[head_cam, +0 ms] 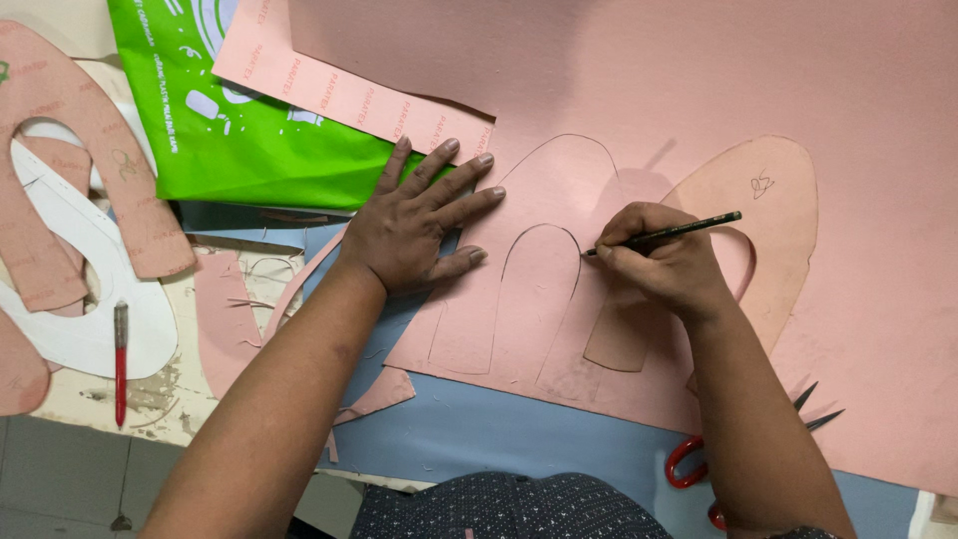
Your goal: The person places a U-shaped foam template on a pink foam sheet, traces its outline with a pencil, and then uses scissors to cut along the traced line. The person repeats the tracing process on another section of the foam sheet.
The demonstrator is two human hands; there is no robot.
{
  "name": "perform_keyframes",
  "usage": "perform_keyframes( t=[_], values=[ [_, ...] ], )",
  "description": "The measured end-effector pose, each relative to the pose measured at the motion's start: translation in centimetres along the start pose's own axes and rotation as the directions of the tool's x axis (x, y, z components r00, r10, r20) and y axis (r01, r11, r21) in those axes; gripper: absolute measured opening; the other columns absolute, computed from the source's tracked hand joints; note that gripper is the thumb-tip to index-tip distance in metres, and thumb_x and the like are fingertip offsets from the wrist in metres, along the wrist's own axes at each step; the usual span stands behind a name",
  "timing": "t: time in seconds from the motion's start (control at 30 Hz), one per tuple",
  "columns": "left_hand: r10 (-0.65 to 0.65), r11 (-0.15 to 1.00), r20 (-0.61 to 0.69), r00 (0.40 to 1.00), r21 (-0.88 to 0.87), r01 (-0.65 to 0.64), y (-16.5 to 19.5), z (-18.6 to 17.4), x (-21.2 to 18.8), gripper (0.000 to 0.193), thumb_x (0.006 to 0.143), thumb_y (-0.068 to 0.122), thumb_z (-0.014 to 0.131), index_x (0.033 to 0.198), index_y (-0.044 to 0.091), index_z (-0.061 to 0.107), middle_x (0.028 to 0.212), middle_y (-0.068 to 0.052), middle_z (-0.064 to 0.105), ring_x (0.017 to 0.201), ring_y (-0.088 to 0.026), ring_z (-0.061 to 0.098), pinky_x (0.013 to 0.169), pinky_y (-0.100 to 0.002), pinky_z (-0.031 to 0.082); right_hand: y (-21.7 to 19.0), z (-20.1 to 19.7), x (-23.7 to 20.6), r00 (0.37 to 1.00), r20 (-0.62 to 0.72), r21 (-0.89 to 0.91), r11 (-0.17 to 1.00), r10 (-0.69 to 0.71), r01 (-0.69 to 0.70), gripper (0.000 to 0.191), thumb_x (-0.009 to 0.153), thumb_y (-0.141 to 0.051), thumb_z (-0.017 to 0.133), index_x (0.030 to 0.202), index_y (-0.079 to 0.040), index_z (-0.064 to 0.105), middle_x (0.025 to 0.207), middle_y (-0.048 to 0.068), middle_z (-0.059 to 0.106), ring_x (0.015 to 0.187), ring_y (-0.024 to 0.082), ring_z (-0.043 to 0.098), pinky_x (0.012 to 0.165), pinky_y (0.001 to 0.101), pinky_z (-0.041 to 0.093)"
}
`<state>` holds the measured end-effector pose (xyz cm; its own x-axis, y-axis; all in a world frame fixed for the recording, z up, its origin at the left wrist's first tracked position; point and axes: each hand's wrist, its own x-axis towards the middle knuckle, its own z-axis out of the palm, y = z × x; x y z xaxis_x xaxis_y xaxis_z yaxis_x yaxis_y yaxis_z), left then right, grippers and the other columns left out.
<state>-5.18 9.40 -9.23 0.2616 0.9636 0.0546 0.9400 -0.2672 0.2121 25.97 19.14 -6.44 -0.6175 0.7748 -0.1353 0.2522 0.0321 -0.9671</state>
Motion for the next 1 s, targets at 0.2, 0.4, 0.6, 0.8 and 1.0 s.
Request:
perform_keyframes(
  t=[0.2, 0.4, 0.6, 0.8, 1.0],
  values=[
    [0.011, 1.0, -0.003, 1.0, 0.026, -0.011, 0.0, -0.1, -0.1, 0.074, 0.091, 0.078, 0.045, 0.156, 0.042, 0.04, 0.169, 0.006, 0.026, 0.157, -0.022, 0.019, 0.128, -0.052, 0.003, 0.7, -0.3, -0.3, 1.0, 0.021, 0.027, 1.0, 0.004, -0.005, 0.005, 0.082, 0.001, 0.068, 0.086, -0.002, 0.068, 0.087, 0.006, 0.072, 0.082, 0.013, 0.069, 0.074, 0.0281, 0.056],
    [0.009, 1.0, -0.002, 1.0, 0.009, -0.009, -0.1, -0.1, -0.1, 0.074, 0.09, 0.077, 0.047, 0.155, 0.042, 0.041, 0.169, 0.006, 0.028, 0.156, -0.022, 0.02, 0.128, -0.052, 0.003, 0.7, 0.0, -3.6, 0.984, -0.174, 0.179, 0.984, 0.026, 0.006, 0.011, 0.088, 0.005, 0.069, 0.096, -0.002, 0.067, 0.094, 0.008, 0.071, 0.085, 0.014, 0.067, 0.076, 0.0267, 0.057],
    [0.014, 1.0, -0.023, 1.0, -0.005, -0.014, -0.2, 0.1, -0.2, 0.072, 0.092, 0.077, 0.047, 0.155, 0.042, 0.041, 0.169, 0.007, 0.029, 0.157, -0.022, 0.021, 0.129, -0.053, 0.002, 0.6, 2.3, -5.0, 0.945, -0.261, -0.035, 0.98, -0.197, 0.195, 0.013, 0.091, 0.013, 0.064, 0.099, 0.003, 0.068, 0.113, 0.012, 0.068, 0.1, 0.016, 0.069, 0.088, 0.0285, 0.06],
    [0.008, 1.0, -0.014, 1.0, -0.03, -0.009, -0.2, 0.2, -0.3, 0.073, 0.092, 0.077, 0.047, 0.156, 0.042, 0.042, 0.169, 0.006, 0.03, 0.157, -0.023, 0.021, 0.129, -0.053, 0.002, 0.8, 3.7, -5.1, 0.953, -0.302, 0.205, 0.975, -0.022, 0.088, 0.013, 0.095, 0.011, 0.066, 0.104, 0.003, 0.068, 0.103, 0.01, 0.071, 0.093, 0.014, 0.069, 0.082, 0.0259, 0.059],
    [0.021, 0.999, -0.029, 0.999, -0.028, -0.022, -0.3, 0.1, -0.2, 0.072, 0.091, 0.077, 0.048, 0.154, 0.042, 0.043, 0.168, 0.006, 0.03, 0.156, -0.023, 0.021, 0.128, -0.053, 0.002, 0.7, 3.4, -4.6, 0.962, -0.264, 0.113, 0.988, -0.074, 0.107, 0.011, 0.095, 0.01, 0.065, 0.103, 0.003, 0.069, 0.105, 0.011, 0.073, 0.095, 0.014, 0.071, 0.084, 0.026, 0.06]
  ],
)
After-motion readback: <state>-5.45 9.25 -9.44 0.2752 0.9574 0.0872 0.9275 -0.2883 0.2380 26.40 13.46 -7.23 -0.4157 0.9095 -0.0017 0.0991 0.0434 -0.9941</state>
